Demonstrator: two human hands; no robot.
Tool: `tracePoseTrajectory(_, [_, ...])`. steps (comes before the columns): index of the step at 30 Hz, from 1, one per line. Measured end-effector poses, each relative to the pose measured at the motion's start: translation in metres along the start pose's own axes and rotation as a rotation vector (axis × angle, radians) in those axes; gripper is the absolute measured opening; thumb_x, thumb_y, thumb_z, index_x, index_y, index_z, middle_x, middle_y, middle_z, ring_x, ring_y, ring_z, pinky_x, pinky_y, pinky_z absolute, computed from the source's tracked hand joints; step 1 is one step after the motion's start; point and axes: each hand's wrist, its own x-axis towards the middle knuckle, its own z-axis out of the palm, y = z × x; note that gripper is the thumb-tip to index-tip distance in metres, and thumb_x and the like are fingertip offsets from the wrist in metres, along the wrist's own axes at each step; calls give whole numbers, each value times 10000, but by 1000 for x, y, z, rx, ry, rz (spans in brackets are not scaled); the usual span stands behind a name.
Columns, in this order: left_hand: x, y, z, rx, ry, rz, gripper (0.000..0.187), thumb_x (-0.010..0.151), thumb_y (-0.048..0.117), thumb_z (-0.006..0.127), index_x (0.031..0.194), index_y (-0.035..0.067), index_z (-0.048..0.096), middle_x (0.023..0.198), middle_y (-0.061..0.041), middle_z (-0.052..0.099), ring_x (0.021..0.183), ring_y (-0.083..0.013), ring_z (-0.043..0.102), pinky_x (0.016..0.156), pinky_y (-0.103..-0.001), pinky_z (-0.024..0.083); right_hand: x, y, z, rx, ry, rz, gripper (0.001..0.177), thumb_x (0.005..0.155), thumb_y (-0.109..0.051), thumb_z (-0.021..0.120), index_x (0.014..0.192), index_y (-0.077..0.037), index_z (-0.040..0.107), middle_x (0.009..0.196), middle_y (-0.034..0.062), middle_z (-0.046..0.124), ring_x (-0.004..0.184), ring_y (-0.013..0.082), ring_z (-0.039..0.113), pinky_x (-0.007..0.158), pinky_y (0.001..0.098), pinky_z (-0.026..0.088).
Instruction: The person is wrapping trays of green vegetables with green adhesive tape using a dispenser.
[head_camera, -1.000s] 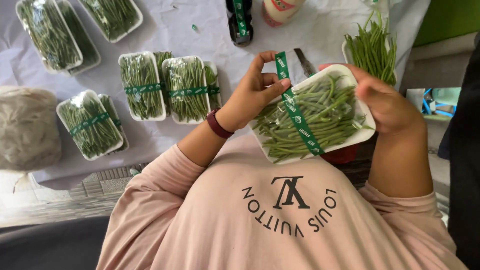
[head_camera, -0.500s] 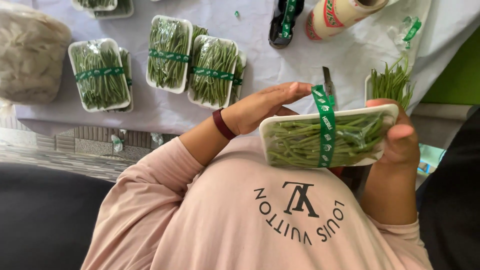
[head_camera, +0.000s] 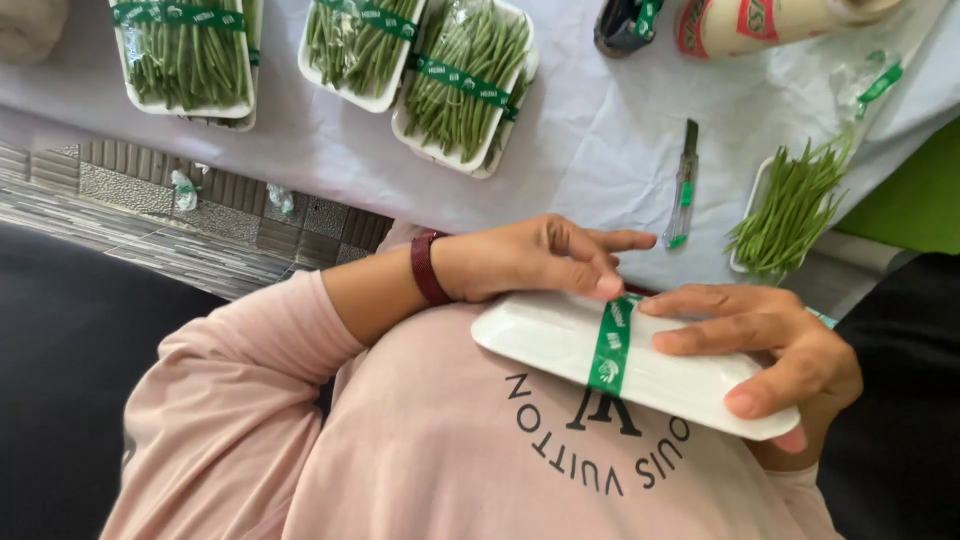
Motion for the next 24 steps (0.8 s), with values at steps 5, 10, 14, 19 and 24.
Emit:
tracePoseTrajectory(5, [-19,11,0,120,122,-45,273,792,424,809,980,228,791,1641,-195,396,1539,-235,343,1219,-347,259,29,4,18,43,81,1,313,1166,-594,426,1296,-382,617,1238,162,718,1194,481,756,1008,513,688])
tracePoseTrajectory(10, [-48,8,-16,108,243,-2,232,773,360,804,890,223,657,1417,-135,625,1219,-124,617,1002,-256,465,65,27,22,109,122,16,325,1152,-616,471,1153,-350,657,1149,186,734,1096,497,789,948,530,694])
tracePoseTrajectory(14, [-85,-15,-62,-45,474,182,317,898,179,756,1177,123,614,1113,-27,686,987,-122,655,861,-265,551,83,82,16,494,34,182,383,1122,-527,588,1287,-184,635,1325,336,621,1245,513,684,1020,591,639])
tracePoseTrajectory(19, [-171,-17,-94,-102,617,583,627,1075,571,363,1365,55,571,1365,-171,650,1263,-244,629,1128,-417,490,190,180,36,692,404,712,689,892,-564,779,1316,-37,647,1154,52,723,1002,168,720,857,300,616])
tracePoseTrajectory(24, [-203,-12,-121,-345,1296,746,715,950,546,511,1335,-53,576,1333,-234,650,1234,-353,647,1036,-459,572,335,231,73,795,-33,882,816,827,-636,619,1410,-74,525,1330,148,641,1264,300,638,1055,451,562])
